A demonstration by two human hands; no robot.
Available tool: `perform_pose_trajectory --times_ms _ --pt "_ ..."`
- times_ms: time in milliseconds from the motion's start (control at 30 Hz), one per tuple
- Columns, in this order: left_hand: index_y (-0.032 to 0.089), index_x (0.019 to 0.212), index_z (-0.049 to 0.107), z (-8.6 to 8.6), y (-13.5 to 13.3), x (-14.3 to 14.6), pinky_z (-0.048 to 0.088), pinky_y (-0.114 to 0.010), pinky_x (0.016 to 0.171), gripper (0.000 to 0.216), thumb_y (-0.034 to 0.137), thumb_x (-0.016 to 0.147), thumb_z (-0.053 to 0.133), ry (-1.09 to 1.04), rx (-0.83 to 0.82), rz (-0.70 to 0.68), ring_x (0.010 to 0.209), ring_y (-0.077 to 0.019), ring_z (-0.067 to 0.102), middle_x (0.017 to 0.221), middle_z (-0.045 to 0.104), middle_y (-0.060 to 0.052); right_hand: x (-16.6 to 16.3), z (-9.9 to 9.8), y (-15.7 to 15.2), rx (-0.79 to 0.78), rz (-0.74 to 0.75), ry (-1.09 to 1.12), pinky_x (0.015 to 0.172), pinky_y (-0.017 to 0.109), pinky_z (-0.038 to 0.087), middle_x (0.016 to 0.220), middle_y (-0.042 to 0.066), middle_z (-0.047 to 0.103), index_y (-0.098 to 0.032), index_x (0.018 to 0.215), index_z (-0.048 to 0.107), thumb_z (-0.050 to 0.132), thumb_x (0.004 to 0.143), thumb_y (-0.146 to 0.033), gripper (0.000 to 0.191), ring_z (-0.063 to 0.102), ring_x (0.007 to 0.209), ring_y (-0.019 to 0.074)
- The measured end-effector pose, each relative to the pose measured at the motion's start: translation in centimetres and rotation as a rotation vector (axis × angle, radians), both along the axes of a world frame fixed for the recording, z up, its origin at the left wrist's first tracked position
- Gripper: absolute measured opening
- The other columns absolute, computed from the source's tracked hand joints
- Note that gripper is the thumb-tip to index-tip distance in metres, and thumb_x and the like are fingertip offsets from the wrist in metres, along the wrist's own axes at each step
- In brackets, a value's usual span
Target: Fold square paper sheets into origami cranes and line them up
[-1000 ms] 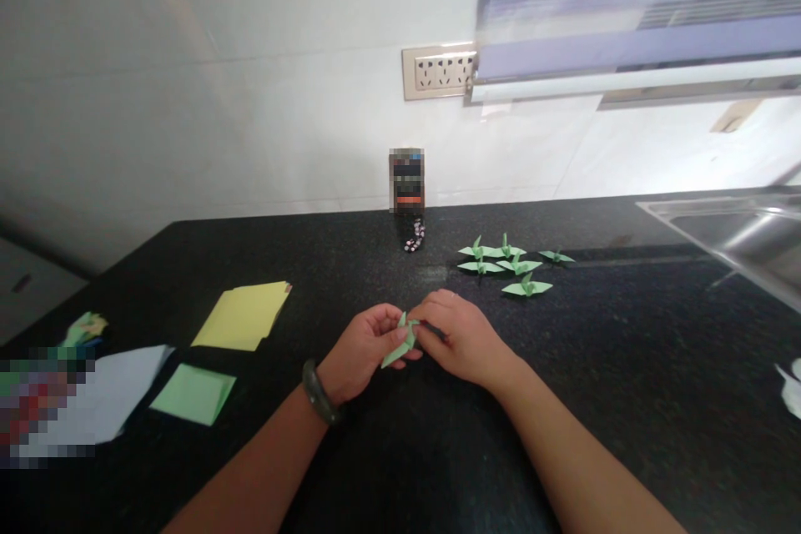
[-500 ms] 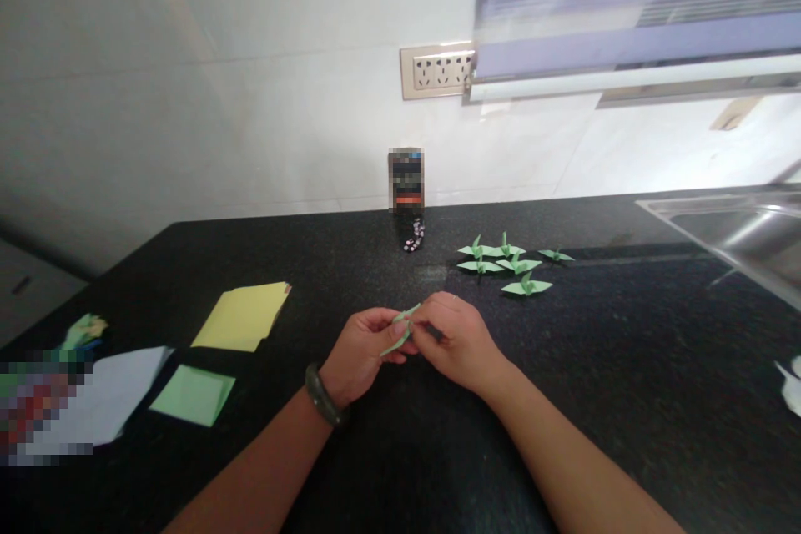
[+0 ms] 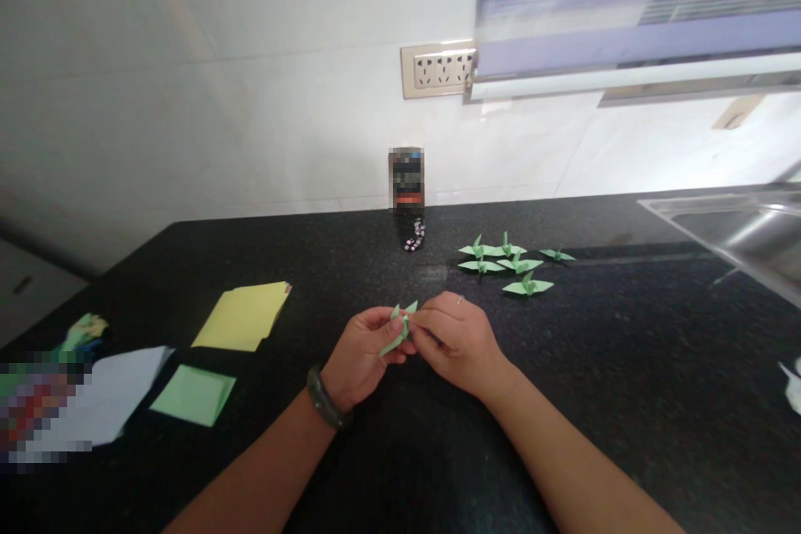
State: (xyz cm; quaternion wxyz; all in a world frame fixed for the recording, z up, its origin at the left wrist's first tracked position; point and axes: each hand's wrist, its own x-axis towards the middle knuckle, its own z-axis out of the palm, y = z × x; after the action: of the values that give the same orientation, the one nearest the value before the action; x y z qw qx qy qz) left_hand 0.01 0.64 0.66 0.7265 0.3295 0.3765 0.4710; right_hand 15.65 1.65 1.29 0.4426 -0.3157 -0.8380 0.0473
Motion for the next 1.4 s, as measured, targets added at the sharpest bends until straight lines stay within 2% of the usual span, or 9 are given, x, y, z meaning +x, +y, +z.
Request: perform_pose_trajectory --times_ms 133,367,567,900,1133,1400 --pt "0.012 0.075 0.064 -0.1 -0.05 0.03 0.044 -0.014 0.044 0.023 0.03 0.064 0.071 -0.027 0.009 -0.012 0.051 -0.0079 0.06 0.061 0.064 -0.001 -0.17 0.23 -0.1 0.052 0.022 0.016 0.061 0.028 0.045 0.072 0.004 0.063 -0.019 0.084 0.062 0.056 0.075 -0.01 0.014 0.055 0.066 0.014" --pt "0.011 0.074 0.062 -0.27 -0.05 0.01 0.044 -0.013 0.043 0.018 0.027 0.067 0.069 -0.065 0.018 -0.025 0.048 -0.0074 0.059 0.059 0.063 0.0 -0.19 0.39 -0.22 0.046 0.029 -0.02 0.061 0.028 0.044 0.073 0.005 0.062 -0.017 0.084 0.062 0.056 0.075 -0.01 0.013 0.053 0.067 0.0141" --pt "0.011 0.069 0.061 -0.21 -0.08 0.18 0.042 -0.014 0.042 0.017 0.027 0.068 0.068 -0.009 0.044 0.023 0.047 -0.0069 0.057 0.055 0.061 0.0 -0.21 0.39 -0.31 0.053 0.031 -0.071 0.061 0.028 0.043 0.07 0.005 0.061 -0.017 0.077 0.061 0.055 0.077 -0.012 0.008 0.053 0.066 0.014" --pt "0.011 0.069 0.058 -0.33 0.16 0.05 0.04 -0.016 0.044 0.018 0.027 0.07 0.066 0.062 0.073 0.098 0.046 -0.0066 0.054 0.053 0.058 0.001 -0.51 0.24 -0.46 0.071 0.0 -0.105 0.057 0.026 0.04 0.061 0.003 0.056 -0.016 0.064 0.058 0.054 0.076 -0.011 0.013 0.048 0.059 0.0128" --pt "0.012 0.068 0.056 -0.12 0.12 0.03 0.04 -0.015 0.045 0.019 0.028 0.07 0.066 0.063 0.063 0.078 0.048 -0.0064 0.054 0.055 0.056 0.002 -0.74 0.56 -0.62 -0.038 -0.026 0.049 0.058 0.026 0.041 0.066 0.004 0.056 -0.016 0.071 0.057 0.053 0.075 -0.01 0.008 0.051 0.063 0.0136" --pt "0.01 0.078 0.061 0.11 0.16 0.06 0.043 -0.016 0.044 0.023 0.031 0.07 0.066 0.032 0.003 0.063 0.049 -0.0069 0.057 0.064 0.06 -0.001 -0.87 0.42 -0.66 -0.171 -0.062 0.032 0.059 0.026 0.04 0.066 0.003 0.057 -0.017 0.073 0.058 0.05 0.078 -0.013 0.01 0.051 0.063 0.0126"
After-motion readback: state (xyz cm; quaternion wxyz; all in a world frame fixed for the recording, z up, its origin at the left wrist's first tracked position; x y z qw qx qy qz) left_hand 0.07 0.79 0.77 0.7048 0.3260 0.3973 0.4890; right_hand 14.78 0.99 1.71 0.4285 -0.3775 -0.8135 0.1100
